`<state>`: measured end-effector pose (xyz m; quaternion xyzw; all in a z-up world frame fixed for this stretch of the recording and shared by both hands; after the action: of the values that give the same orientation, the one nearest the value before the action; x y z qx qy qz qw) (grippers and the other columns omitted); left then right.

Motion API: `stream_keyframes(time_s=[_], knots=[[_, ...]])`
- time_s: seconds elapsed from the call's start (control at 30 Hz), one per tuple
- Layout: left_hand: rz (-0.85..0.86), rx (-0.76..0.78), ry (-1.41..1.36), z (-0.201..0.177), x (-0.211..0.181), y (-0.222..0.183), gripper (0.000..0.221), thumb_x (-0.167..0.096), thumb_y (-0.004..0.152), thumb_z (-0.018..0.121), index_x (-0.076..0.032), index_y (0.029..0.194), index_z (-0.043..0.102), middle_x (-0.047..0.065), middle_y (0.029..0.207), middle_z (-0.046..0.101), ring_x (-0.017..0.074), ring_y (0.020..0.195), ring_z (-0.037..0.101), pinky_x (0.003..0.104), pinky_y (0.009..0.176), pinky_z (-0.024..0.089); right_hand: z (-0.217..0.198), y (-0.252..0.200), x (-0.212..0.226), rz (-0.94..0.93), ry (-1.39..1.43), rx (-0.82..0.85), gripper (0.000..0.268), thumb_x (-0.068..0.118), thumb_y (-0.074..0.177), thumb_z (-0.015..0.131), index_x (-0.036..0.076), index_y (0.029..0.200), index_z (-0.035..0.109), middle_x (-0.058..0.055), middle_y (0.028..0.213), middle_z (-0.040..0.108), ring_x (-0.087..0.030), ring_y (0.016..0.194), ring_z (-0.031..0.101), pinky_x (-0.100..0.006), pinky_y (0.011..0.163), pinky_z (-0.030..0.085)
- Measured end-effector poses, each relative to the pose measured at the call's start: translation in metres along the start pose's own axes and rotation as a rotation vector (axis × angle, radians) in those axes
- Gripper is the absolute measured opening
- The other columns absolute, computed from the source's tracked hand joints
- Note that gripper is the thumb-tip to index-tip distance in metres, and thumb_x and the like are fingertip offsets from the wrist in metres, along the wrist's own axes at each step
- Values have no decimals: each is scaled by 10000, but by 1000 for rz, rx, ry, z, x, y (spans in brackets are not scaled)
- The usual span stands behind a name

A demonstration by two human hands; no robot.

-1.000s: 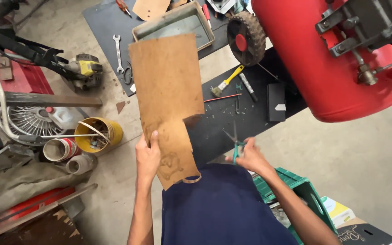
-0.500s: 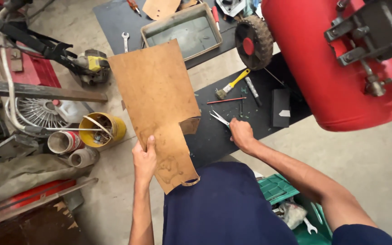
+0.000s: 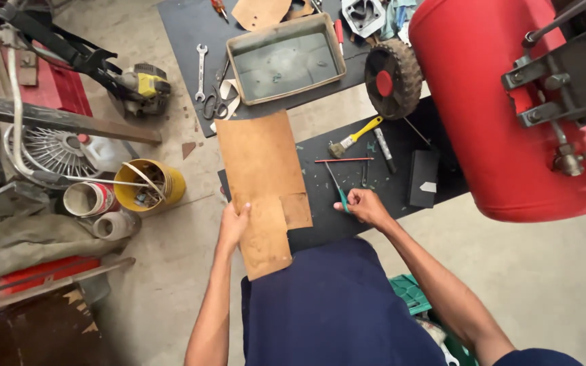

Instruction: Tracing a metal component onto cardboard and cutting out the shape with scissors.

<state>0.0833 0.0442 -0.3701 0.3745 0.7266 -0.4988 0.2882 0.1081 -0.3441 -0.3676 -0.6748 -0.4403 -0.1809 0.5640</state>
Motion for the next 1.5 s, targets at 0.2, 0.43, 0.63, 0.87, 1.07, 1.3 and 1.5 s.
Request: stream_keyframes(time_s=[0.2, 0.43, 0.63, 0.87, 1.07, 1.3, 1.5], knots=[[75, -249, 566, 0, -12, -12, 625, -351, 839, 841, -69, 1304, 532, 178, 1231, 644, 420, 1192, 615, 614, 995, 474, 1, -22, 9, -65, 83, -94, 460, 269, 765, 928, 89, 711, 509, -72, 500, 564, -111, 376, 468, -236, 300, 322], [459, -384, 543, 16, -98, -84, 803, -365, 853, 822, 4, 1443, 421, 230, 1338, 454, 457, 1226, 497, 629, 1086, 308, 40, -98, 42, -125, 358, -69, 473, 185, 803, 918, 90, 718, 463, -71, 419, 501, -116, 299, 450, -194, 266, 324], [39, 748, -367, 78, -78, -137, 673, -326, 827, 873, -128, 1378, 540, 91, 1212, 681, 192, 1104, 608, 406, 978, 529, 97, -138, 63, -391, 79, 138, 253, 258, 754, 914, 184, 729, 673, 3, 570, 608, -119, 552, 541, -293, 494, 438], [-188, 725, -293, 43, -78, -144, 496, -229, 839, 789, 2, 1238, 605, 127, 944, 601, 212, 710, 678, 337, 598, 614, 106, -175, 106, -77, 380, 454, 283, -66, 847, 725, -23, 1091, 590, -142, 952, 689, -182, 780, 675, -320, 631, 625], [-2, 173, -35, 12, -50, -63, 343, -287, 950, 589, -85, 1226, 620, 183, 1049, 692, 340, 923, 675, 464, 788, 535, 78, -88, 34, -58, 167, 14, 423, 208, 858, 845, 41, 1212, 685, -157, 1048, 763, -205, 886, 748, -317, 604, 657], [299, -45, 718, 79, -32, 81, 866, -668, 923, 621, -18, 1473, 457, 292, 1480, 489, 502, 1404, 438, 777, 1095, 298, 93, -35, 30, 203, -276, 17, 478, 586, 769, 831, 161, 984, 782, -11, 749, 782, -191, 596, 736, -357, 566, 606], [322, -70, 727, 74, -58, 63, 551, -506, 859, 732, -84, 1149, 530, 104, 1130, 528, 358, 1150, 537, 749, 962, 413, 85, -39, 28, 43, -546, -27, 343, 571, 855, 733, 231, 808, 717, -5, 754, 746, -290, 863, 761, -425, 782, 557]])
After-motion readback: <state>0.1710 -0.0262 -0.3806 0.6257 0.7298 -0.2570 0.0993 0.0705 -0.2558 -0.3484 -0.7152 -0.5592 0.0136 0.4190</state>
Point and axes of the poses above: each hand's wrist, its own y-axis towards the middle knuckle, its own z-axis out of the palm, x = y × z, the point moved 3 cm from there along y, towards the middle knuckle
